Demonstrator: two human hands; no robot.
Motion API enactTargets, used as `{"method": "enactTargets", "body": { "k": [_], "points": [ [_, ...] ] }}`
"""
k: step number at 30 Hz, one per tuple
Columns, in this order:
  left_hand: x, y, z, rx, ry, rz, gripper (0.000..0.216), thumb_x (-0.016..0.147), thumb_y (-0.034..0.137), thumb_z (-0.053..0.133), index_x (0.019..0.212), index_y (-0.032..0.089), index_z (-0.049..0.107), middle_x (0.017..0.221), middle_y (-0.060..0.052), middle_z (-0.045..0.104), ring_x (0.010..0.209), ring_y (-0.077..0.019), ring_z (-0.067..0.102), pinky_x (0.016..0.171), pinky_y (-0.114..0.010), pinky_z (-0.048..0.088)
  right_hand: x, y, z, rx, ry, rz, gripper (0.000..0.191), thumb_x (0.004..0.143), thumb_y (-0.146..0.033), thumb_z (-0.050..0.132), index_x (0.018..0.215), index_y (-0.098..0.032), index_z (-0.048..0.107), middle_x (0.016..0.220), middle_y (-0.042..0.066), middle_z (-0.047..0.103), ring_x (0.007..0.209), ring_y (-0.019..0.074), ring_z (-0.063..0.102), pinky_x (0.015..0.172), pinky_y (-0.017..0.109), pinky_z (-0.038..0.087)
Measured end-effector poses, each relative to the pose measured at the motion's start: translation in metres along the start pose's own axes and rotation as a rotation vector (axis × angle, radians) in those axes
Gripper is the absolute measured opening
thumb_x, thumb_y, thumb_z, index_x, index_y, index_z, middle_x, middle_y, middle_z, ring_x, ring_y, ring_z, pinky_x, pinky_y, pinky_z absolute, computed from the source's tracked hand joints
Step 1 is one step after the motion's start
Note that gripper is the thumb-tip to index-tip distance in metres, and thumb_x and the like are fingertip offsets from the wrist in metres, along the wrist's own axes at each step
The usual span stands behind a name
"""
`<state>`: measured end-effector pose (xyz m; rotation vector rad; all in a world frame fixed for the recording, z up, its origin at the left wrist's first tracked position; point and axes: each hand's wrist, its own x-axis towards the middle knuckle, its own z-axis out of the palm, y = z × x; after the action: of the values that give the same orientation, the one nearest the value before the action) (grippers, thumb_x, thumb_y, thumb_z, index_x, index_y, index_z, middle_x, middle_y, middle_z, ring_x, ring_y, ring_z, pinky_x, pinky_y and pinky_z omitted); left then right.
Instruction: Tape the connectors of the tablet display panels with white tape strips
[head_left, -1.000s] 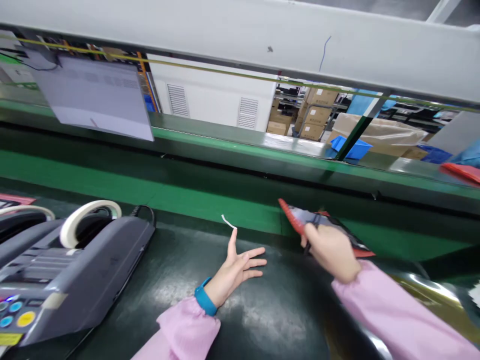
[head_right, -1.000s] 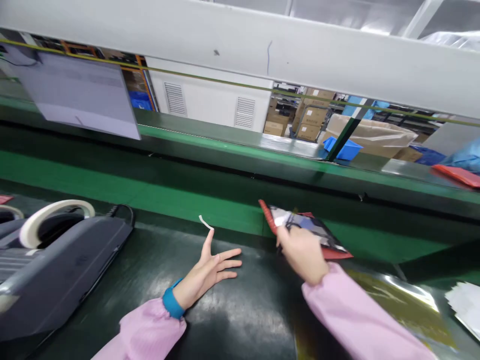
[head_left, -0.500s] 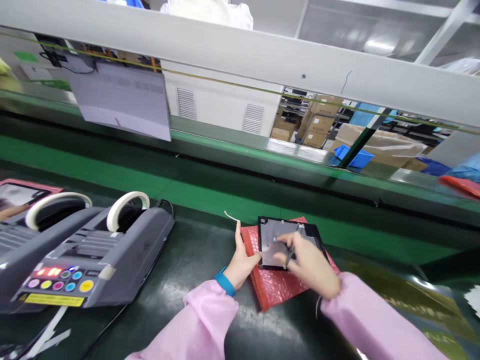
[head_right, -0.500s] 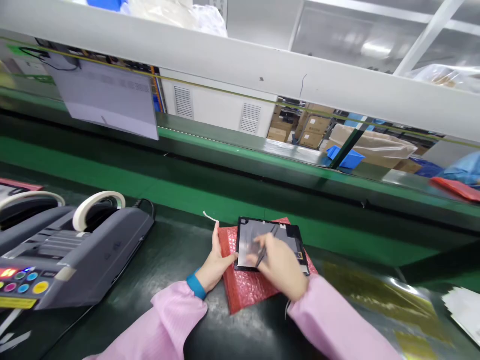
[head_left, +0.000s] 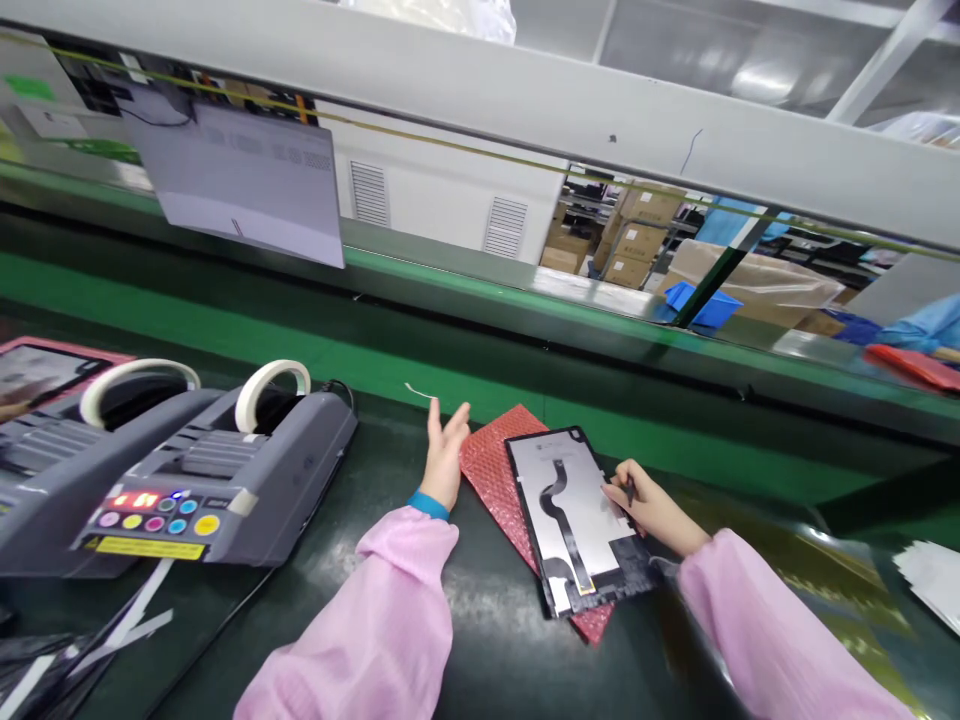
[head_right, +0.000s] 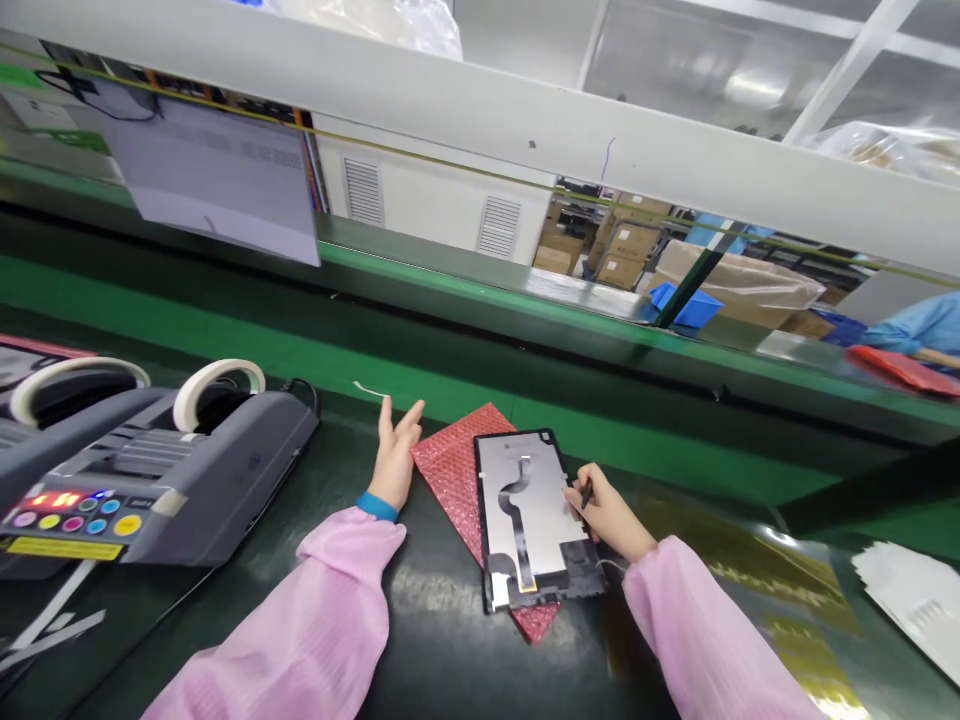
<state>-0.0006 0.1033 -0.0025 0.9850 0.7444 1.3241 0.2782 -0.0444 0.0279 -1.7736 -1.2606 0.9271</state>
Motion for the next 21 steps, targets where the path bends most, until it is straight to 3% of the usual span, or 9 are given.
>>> {"method": "enactTargets", "body": {
  "k": [3,7,10,12,16,19,21],
  "points": [
    [-0.002,0.005,-0.005,0.171,0.013,0.138,0.082,0.093,0.026,0.057,0.160,0.027,0.008,0.144,-0.010,0.058,0.140,-0.0181,0.046,0.121,-0.040,0.027,-0.018,0.002,0.004,0.021,0.032,0.014,0.056,0.071,-0.067,0.065,0.081,-0.028,0.026,0.057,-0.014,0.043,0.027,0.0061,0.033,0.028,0.018,0.021],
    [-0.018,0.003,0.002,0.825,-0.228,0.326,0.076,0.092,0.017,0.048,0.160,0.021,0.014,0.131,-0.012,0.066,0.124,-0.0211,0.060,0.118,-0.048,0.032,-0.047,-0.012,0.006,0.097,0.131,-0.028,0.054,0.074,-0.064,0.067,0.080,-0.027,0.028,0.063,-0.013,0.038,0.033,0.0058,0.035,0.032,0.019,0.027],
    [-0.024,0.000,0.008,1.061,-0.367,0.291,0.079,0.088,0.013,0.054,0.158,0.025,0.020,0.138,-0.011,0.062,0.131,-0.0252,0.056,0.122,-0.060,0.014,-0.064,-0.032,-0.002,0.159,0.260,-0.084,0.053,0.073,-0.059,0.075,0.079,-0.026,0.033,0.065,-0.010,0.035,0.049,0.0076,0.039,0.043,0.019,0.037],
    [-0.021,0.001,0.007,1.063,-0.419,0.270,0.082,0.085,0.013,0.058,0.158,0.027,0.023,0.139,-0.009,0.062,0.132,-0.0256,0.055,0.123,-0.061,0.005,-0.070,-0.043,-0.009,0.223,0.332,-0.052,0.054,0.073,-0.058,0.078,0.081,-0.025,0.035,0.067,-0.008,0.037,0.056,0.0092,0.040,0.048,0.018,0.038],
    [-0.004,0.010,-0.003,1.017,-0.549,0.247,0.090,0.083,0.013,0.061,0.159,0.030,0.016,0.129,-0.005,0.069,0.129,-0.0229,0.059,0.123,-0.061,0.004,-0.073,-0.052,-0.012,0.281,0.424,0.027,0.055,0.071,-0.061,0.078,0.083,-0.026,0.037,0.072,-0.006,0.046,0.062,0.0122,0.045,0.052,0.020,0.041],
    [0.007,0.012,-0.009,0.937,-0.620,0.244,0.095,0.081,0.015,0.064,0.160,0.027,0.011,0.128,-0.006,0.070,0.136,-0.0243,0.053,0.123,-0.060,0.007,-0.069,-0.048,0.002,0.257,0.403,-0.002,0.052,0.075,-0.062,0.074,0.083,-0.027,0.037,0.069,-0.006,0.041,0.059,0.0131,0.041,0.052,0.022,0.040],
    [0.011,0.010,-0.012,0.769,-0.600,0.254,0.095,0.082,0.015,0.063,0.160,0.023,0.011,0.134,-0.011,0.066,0.143,-0.0254,0.044,0.123,-0.056,0.012,-0.064,-0.043,0.017,0.199,0.368,-0.032,0.048,0.080,-0.063,0.068,0.083,-0.027,0.036,0.069,-0.006,0.038,0.057,0.0136,0.038,0.051,0.024,0.039]
  ]
}}
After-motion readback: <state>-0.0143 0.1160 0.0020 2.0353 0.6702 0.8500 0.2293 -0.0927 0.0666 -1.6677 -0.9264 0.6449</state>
